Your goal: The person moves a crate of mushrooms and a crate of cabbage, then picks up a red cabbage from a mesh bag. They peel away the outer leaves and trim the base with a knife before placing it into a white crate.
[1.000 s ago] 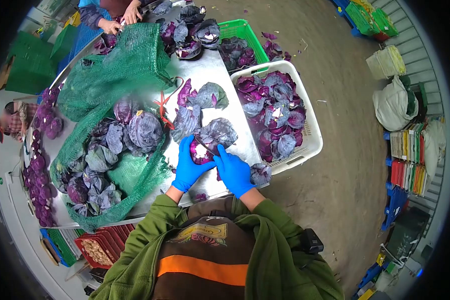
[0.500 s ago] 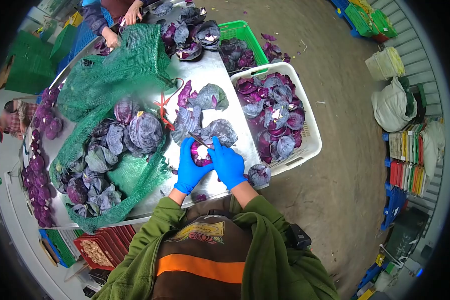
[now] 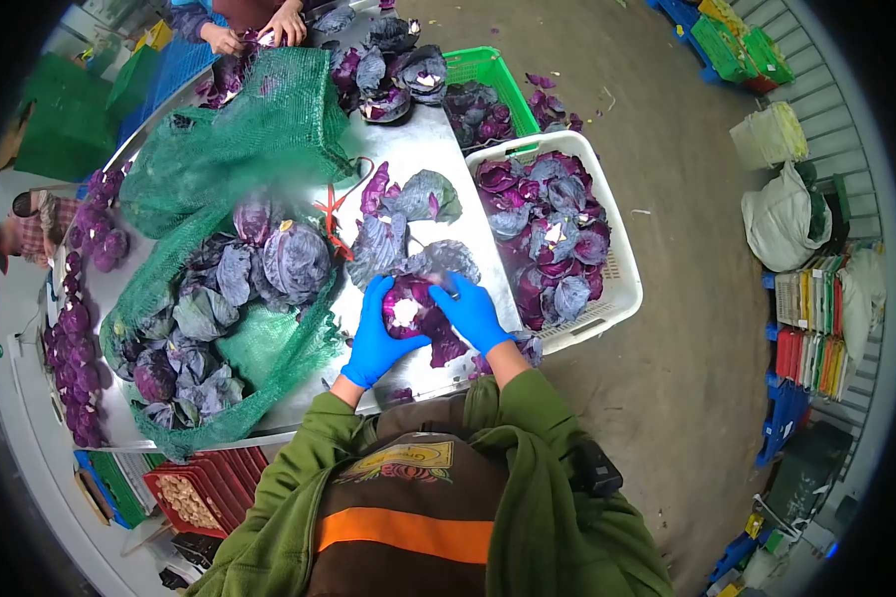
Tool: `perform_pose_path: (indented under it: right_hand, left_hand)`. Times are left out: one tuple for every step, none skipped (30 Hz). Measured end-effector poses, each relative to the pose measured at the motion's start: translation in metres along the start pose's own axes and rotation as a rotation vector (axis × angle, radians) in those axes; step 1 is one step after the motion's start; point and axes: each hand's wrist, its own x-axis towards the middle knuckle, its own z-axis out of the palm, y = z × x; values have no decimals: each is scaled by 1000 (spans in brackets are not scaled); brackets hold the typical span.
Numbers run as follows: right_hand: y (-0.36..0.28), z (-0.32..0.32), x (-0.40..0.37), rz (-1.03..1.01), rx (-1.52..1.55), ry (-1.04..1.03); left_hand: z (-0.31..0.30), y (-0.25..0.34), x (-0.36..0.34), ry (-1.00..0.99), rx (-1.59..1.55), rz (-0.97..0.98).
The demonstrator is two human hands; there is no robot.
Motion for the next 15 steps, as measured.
perform_pose_path:
  right_hand:
    - [5,-2,7,89,-66,-9]
    - [10,-2,10,84,-66,-12]
    - [8,-1,10,28,-131,-24]
    - [5,-1,11,-29,-198,-36]
    - [2,3,10,-16,-149,-33]
    - [-5,6,7,-16,-149,-37]
    - [-16,7,3,-14,-258,-28]
    - [-22,7,1,-12,-369,-19]
    - [-19,8,1,-14,-330,-4]
    - [-16,9,1,-10,-330,-8]
    - [-14,9,1,48,-326,-44]
    - [-14,9,2,105,-323,-79]
    - [-13,9,2,105,-322,-77]
    - [-12,11,1,74,-319,-49]
    - [-14,13,0,43,-317,-21]
  left_hand:
    - [-3,-2,-1,-27,-24,7]
    - [-4,-4,-3,-53,-49,12]
    - [-5,-3,-3,22,21,90]
    - [-1,-1,1,27,23,91]
    - [5,1,7,140,-271,-197]
    - [9,3,10,250,-565,-486]
    - [8,5,13,251,-565,-489]
    - [9,6,14,234,-458,-456]
    - [11,7,14,215,-350,-425]
    - [10,8,14,194,-241,-393]
    - [18,-9,12,219,-92,-368]
    - [19,-14,14,218,-90,-366]
    - [20,-19,14,206,-118,-364]
    - [20,-24,14,191,-145,-360]
    - [17,-23,15,188,-144,-357]
